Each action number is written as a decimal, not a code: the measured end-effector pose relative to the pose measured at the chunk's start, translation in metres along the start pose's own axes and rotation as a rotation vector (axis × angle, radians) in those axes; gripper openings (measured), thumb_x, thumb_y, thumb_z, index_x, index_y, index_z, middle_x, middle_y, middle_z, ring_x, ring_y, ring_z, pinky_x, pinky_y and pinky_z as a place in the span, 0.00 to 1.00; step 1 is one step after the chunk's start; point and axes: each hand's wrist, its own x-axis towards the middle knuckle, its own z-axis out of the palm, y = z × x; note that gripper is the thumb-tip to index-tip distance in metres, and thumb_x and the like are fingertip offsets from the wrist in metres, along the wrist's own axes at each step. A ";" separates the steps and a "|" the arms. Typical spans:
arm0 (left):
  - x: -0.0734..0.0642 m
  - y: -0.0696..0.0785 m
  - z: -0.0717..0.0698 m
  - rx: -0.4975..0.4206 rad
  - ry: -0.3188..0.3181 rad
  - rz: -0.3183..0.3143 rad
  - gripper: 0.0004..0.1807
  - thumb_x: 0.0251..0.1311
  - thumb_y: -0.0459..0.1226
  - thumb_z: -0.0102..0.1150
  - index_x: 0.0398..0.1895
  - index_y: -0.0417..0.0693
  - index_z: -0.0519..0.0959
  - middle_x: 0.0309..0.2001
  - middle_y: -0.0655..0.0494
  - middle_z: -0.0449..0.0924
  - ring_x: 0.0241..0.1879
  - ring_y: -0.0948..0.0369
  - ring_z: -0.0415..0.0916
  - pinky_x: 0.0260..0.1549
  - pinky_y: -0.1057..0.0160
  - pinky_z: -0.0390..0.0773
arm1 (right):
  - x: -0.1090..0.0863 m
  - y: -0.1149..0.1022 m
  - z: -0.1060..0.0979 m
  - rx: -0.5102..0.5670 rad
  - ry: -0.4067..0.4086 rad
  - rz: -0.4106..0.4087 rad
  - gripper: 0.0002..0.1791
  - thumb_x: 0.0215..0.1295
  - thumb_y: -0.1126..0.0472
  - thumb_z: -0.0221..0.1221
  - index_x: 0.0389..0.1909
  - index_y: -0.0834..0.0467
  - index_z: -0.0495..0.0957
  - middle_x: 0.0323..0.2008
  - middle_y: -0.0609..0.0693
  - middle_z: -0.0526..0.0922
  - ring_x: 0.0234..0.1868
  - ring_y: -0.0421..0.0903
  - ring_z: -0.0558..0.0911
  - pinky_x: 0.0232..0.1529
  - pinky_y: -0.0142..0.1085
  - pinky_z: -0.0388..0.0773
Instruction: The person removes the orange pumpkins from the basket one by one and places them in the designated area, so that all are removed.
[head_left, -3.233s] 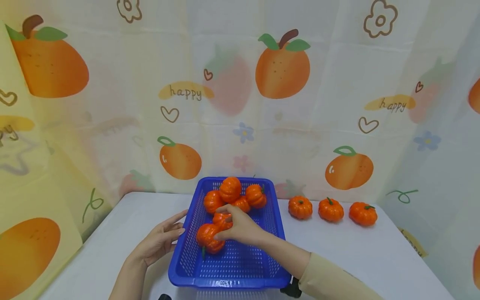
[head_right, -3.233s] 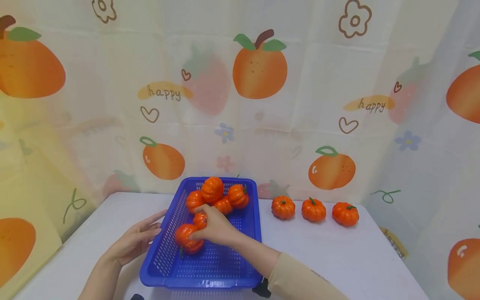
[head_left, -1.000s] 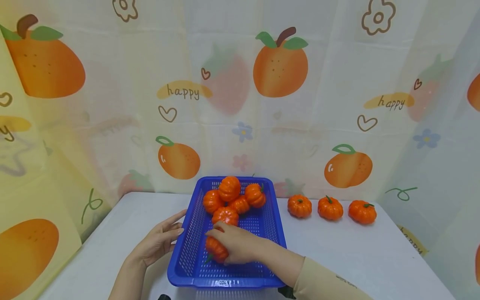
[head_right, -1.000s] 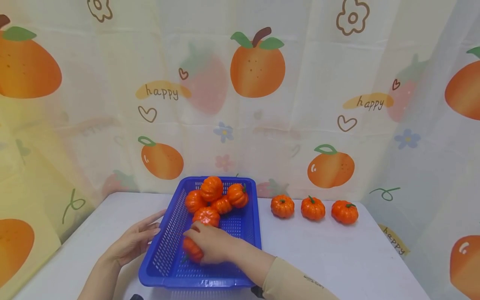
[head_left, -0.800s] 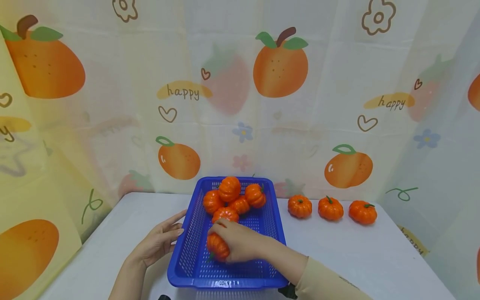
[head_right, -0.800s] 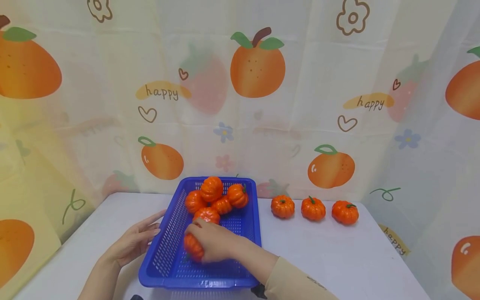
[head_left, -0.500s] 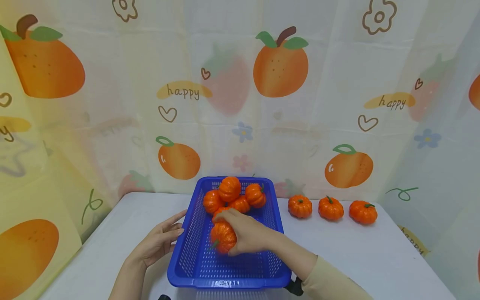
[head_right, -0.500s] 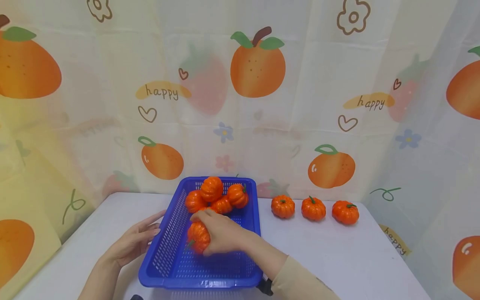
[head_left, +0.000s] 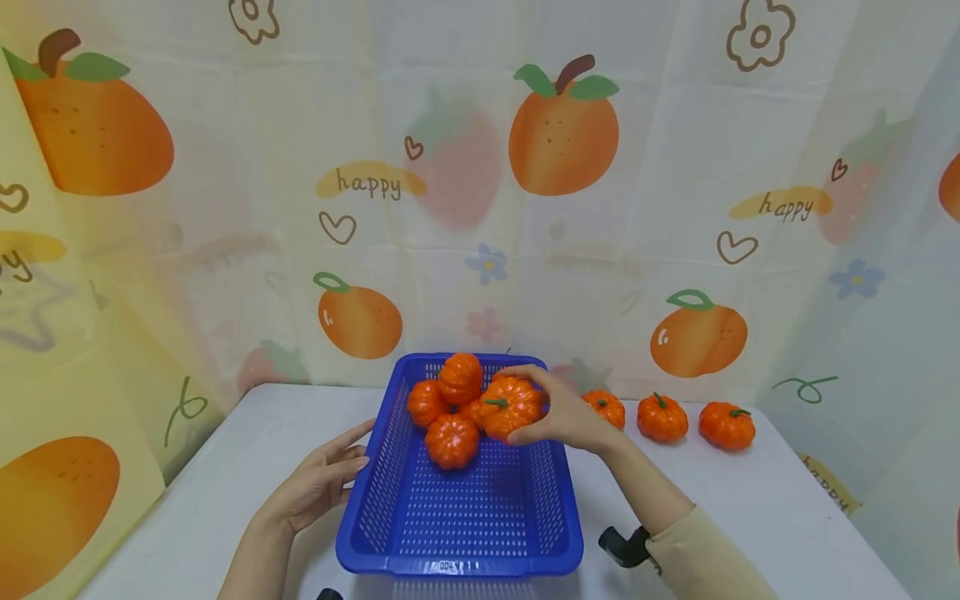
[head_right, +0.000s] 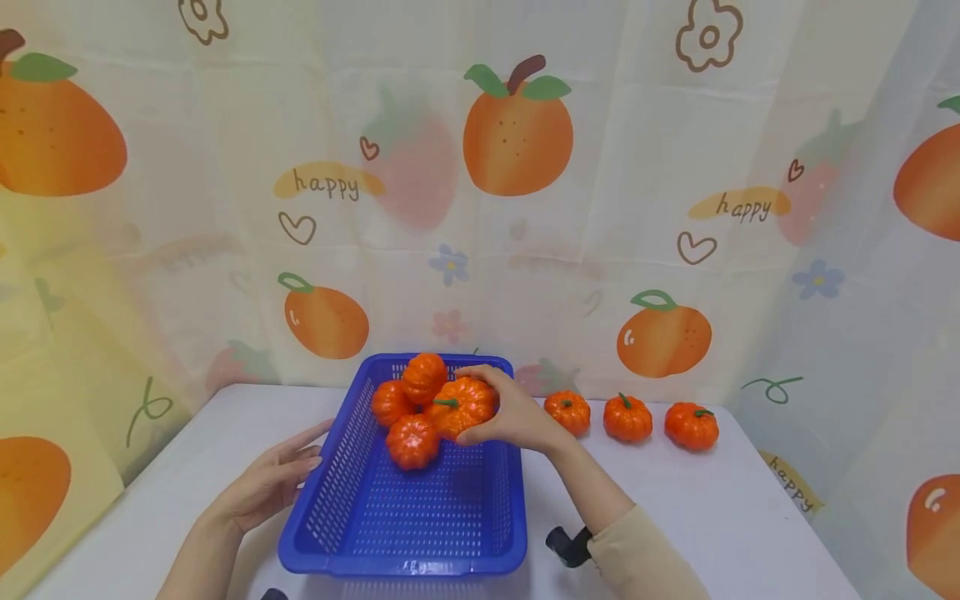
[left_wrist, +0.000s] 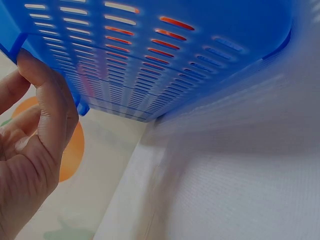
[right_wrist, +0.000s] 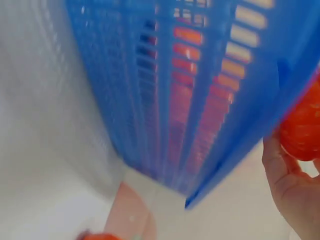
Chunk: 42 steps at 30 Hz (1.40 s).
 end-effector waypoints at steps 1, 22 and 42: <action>0.000 0.000 0.000 -0.001 -0.001 0.000 0.38 0.74 0.34 0.43 0.80 0.43 0.37 0.49 0.60 0.80 0.47 0.66 0.83 0.48 0.64 0.84 | -0.002 0.004 -0.005 0.034 0.007 0.008 0.45 0.50 0.54 0.73 0.70 0.46 0.64 0.68 0.54 0.67 0.63 0.56 0.73 0.57 0.49 0.81; 0.001 -0.001 -0.001 -0.019 -0.020 0.008 0.38 0.74 0.33 0.43 0.79 0.42 0.36 0.49 0.60 0.80 0.47 0.66 0.83 0.48 0.64 0.84 | -0.046 0.074 -0.073 0.205 0.225 0.205 0.42 0.58 0.57 0.65 0.73 0.47 0.58 0.71 0.55 0.62 0.65 0.54 0.70 0.61 0.45 0.78; 0.001 0.000 0.000 0.014 0.020 -0.012 0.38 0.74 0.35 0.44 0.80 0.44 0.38 0.49 0.61 0.78 0.47 0.66 0.83 0.48 0.64 0.84 | -0.086 0.128 -0.090 0.235 0.056 0.473 0.45 0.59 0.57 0.65 0.74 0.56 0.54 0.76 0.68 0.47 0.73 0.67 0.56 0.62 0.49 0.78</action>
